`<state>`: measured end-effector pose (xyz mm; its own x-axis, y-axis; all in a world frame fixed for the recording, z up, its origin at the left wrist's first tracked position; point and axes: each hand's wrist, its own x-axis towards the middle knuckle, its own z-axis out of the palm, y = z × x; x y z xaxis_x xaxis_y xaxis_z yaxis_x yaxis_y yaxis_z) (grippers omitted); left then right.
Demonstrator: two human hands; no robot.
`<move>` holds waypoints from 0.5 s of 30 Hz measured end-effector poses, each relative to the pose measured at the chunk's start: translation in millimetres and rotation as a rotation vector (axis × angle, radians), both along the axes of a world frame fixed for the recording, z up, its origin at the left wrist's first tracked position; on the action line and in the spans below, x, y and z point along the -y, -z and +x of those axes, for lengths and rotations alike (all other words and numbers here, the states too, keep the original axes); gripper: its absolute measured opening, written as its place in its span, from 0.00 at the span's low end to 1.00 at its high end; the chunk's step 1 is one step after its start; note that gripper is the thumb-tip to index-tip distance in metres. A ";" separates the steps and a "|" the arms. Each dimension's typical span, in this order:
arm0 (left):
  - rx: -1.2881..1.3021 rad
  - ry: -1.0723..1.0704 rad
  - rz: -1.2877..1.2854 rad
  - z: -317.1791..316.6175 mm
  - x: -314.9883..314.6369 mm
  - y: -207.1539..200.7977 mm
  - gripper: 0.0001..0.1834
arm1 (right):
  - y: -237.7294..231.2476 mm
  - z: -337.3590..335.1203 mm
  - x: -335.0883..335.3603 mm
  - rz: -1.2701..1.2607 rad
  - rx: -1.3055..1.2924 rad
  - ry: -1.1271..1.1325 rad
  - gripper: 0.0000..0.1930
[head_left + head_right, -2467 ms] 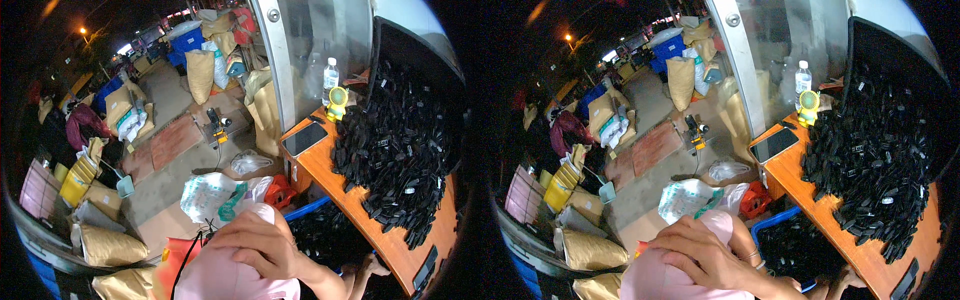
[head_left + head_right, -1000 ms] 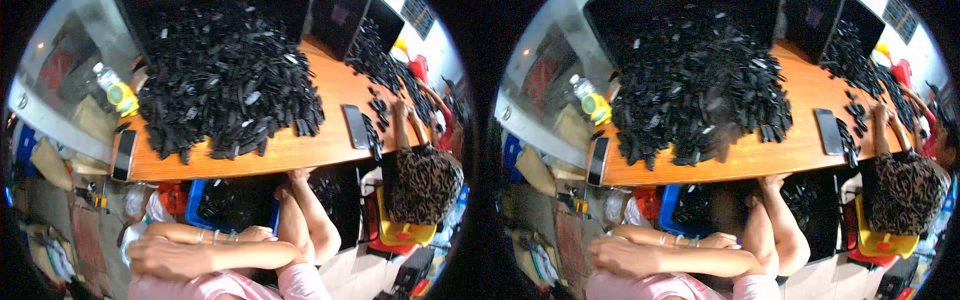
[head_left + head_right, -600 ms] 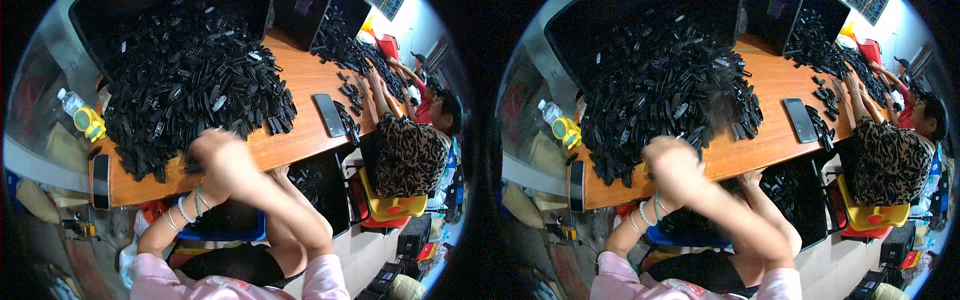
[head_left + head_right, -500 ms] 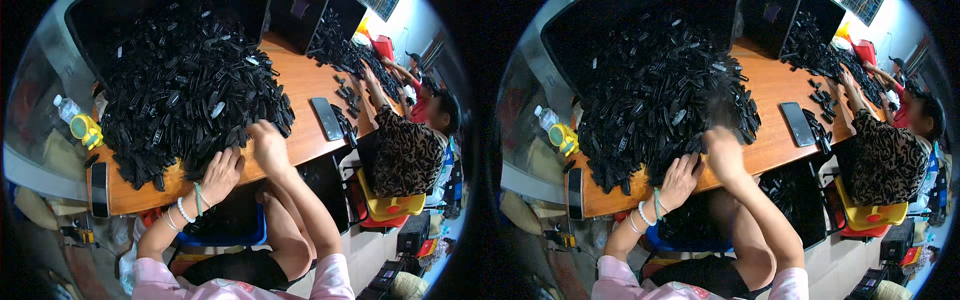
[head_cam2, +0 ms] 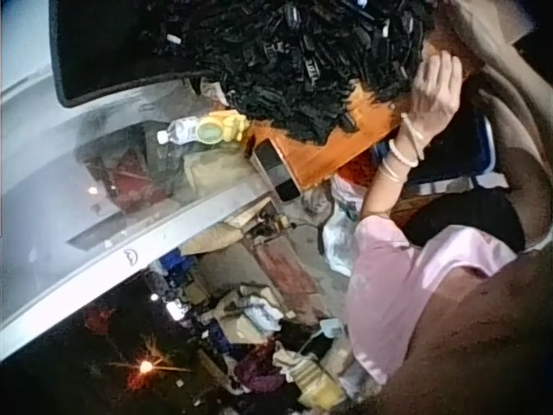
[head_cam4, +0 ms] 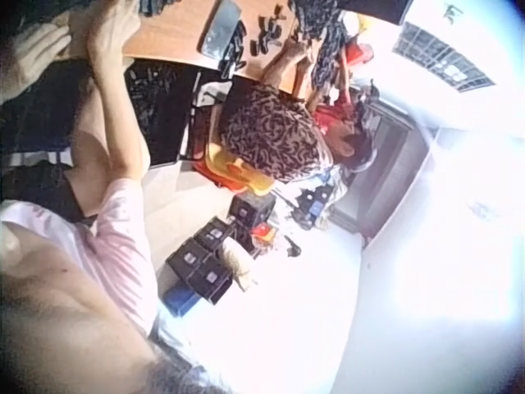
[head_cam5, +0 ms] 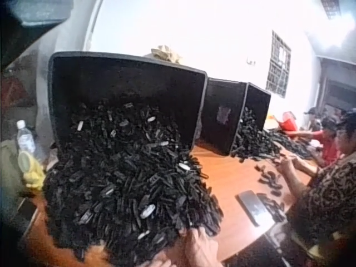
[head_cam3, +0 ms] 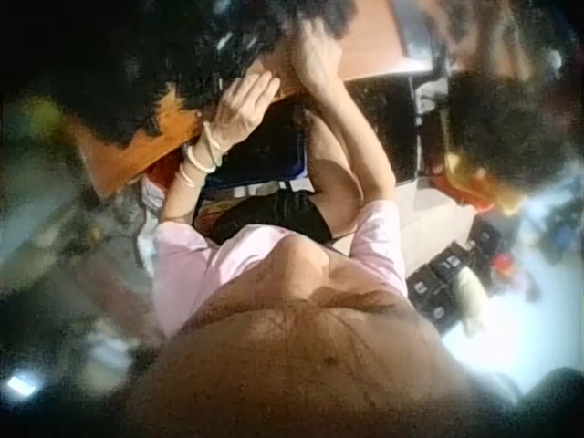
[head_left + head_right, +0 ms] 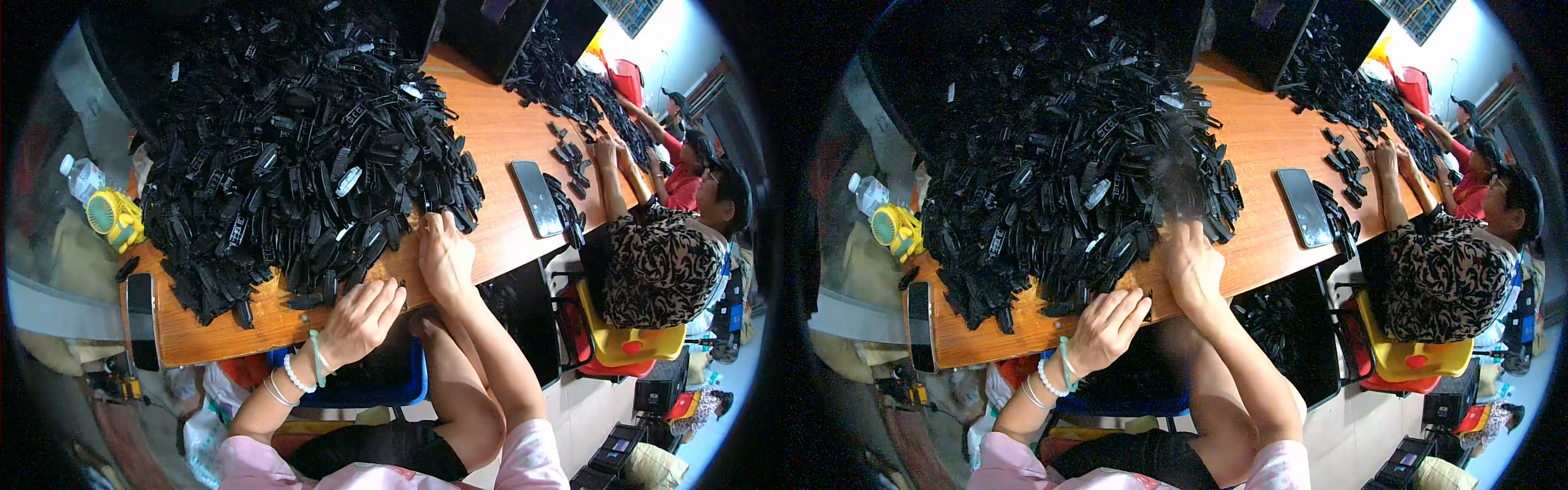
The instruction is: The person repeatedly picks up black plastic components from a pile on the table, fits them together by hand to assemble small parts, and drops the assembled pieces into a container below.
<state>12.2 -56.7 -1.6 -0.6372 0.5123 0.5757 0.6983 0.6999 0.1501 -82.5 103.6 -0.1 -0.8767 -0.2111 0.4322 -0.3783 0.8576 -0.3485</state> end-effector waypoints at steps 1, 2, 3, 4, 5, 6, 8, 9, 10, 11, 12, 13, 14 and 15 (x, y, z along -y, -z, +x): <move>-0.007 0.014 0.000 -0.6 -0.7 2.4 0.17 | 1.0 1.3 -0.2 0.041 0.010 0.027 0.10; -0.017 0.016 -0.003 -1.3 -1.8 4.3 0.17 | 1.4 1.7 -0.2 0.082 0.019 0.054 0.11; -0.016 0.022 0.000 -1.9 -3.0 4.8 0.17 | 0.8 1.6 -1.0 0.084 0.021 0.059 0.11; -0.023 0.024 -0.019 -2.4 -4.0 5.0 0.17 | -0.4 0.6 -2.1 0.089 0.015 0.053 0.10; -0.031 0.026 -0.038 -2.6 -4.3 5.0 0.17 | -1.4 -0.5 -2.3 0.093 0.010 0.046 0.09; -0.031 0.030 -0.038 -2.0 -4.4 5.1 0.17 | -2.2 -1.9 -1.6 0.092 0.010 0.050 0.09; -0.052 0.039 -0.124 1.4 -4.5 5.2 0.18 | -3.9 -4.5 1.4 0.109 0.019 0.069 0.09; -0.053 0.044 -0.125 2.1 -4.7 5.9 0.18 | -3.2 -5.6 3.2 0.109 0.018 0.075 0.09; -0.071 0.045 -0.144 2.8 -5.1 6.5 0.17 | -2.1 -6.6 5.0 0.101 0.020 0.098 0.09; -0.090 0.046 -0.163 2.8 -5.2 6.7 0.17 | -1.5 -6.9 5.6 0.094 0.023 0.121 0.10; -0.084 0.053 -0.157 2.2 -4.7 5.5 0.17 | -1.6 -6.5 5.4 0.094 0.023 0.125 0.10; -0.084 0.058 -0.156 2.0 -4.6 5.2 0.17 | -1.8 -5.7 4.8 0.079 0.023 0.117 0.09; -0.039 0.057 -0.119 1.8 -4.9 5.0 0.16 | -1.9 -4.5 3.9 0.065 0.024 0.110 0.08; 0.008 0.052 -0.082 1.1 -4.4 5.7 0.16 | -4.5 -2.3 4.8 0.067 0.024 0.111 0.08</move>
<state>13.3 -52.3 -7.4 -0.6129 0.5901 0.5255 0.7330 0.6729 0.0993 -84.8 98.8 4.4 -0.9064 -0.1393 0.3987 -0.2715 0.9154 -0.2973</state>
